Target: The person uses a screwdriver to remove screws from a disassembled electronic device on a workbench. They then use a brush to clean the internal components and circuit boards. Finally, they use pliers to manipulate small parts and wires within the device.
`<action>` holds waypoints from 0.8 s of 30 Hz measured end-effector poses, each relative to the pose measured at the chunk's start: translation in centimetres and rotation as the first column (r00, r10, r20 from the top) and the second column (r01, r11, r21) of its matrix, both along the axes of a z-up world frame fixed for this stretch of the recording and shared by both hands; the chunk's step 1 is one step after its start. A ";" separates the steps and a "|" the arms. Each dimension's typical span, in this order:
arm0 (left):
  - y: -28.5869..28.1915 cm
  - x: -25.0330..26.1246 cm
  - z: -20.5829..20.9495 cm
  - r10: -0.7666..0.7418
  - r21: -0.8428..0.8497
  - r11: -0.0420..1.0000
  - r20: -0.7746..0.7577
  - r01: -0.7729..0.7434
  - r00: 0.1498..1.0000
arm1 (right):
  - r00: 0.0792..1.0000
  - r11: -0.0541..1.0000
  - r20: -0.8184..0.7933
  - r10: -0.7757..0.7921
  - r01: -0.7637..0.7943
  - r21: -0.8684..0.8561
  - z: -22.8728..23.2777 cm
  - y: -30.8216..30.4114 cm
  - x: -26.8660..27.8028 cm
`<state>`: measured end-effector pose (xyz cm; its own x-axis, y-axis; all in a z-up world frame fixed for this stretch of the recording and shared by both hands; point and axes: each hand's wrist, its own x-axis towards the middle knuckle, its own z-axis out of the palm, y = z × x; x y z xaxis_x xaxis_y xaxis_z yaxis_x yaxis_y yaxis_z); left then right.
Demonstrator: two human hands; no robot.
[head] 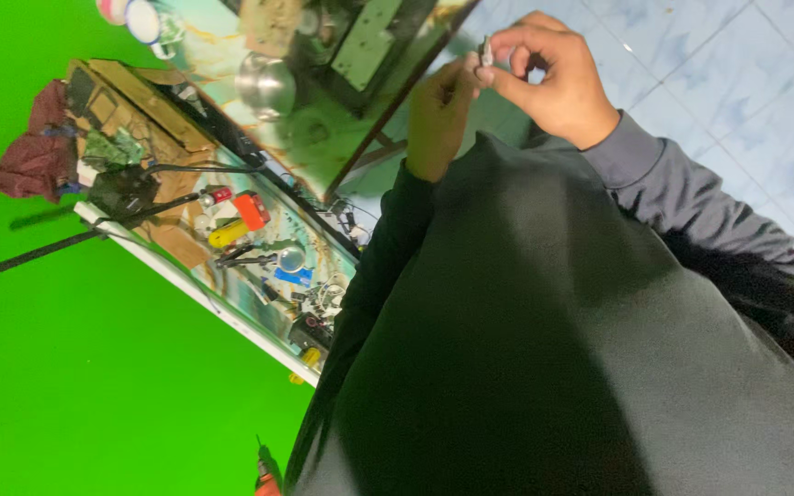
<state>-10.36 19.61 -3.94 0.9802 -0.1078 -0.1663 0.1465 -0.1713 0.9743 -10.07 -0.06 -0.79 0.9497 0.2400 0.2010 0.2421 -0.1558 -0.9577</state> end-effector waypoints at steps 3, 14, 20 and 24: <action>-4.2 0.6 -0.1 0.024 -0.189 0.982 0.058 -0.013 0.998 | 0.997 0.996 0.025 -0.069 0.070 -0.054 0.9 -3.4 0.9; -9.6 4.1 -1.3 0.048 -0.233 0.971 0.004 -0.046 0.999 | 0.987 0.986 0.123 -0.101 0.116 -0.121 1.0 -8.7 3.5; -9.5 7.8 -2.8 0.077 -0.249 0.966 0.034 -0.066 0.996 | 0.986 0.986 0.165 0.021 0.007 -0.165 1.4 -9.6 7.1; -8.8 11.2 -3.3 0.059 -0.127 0.991 0.085 -0.048 0.995 | 0.993 0.985 0.113 0.021 -0.001 -0.173 1.3 -8.8 10.6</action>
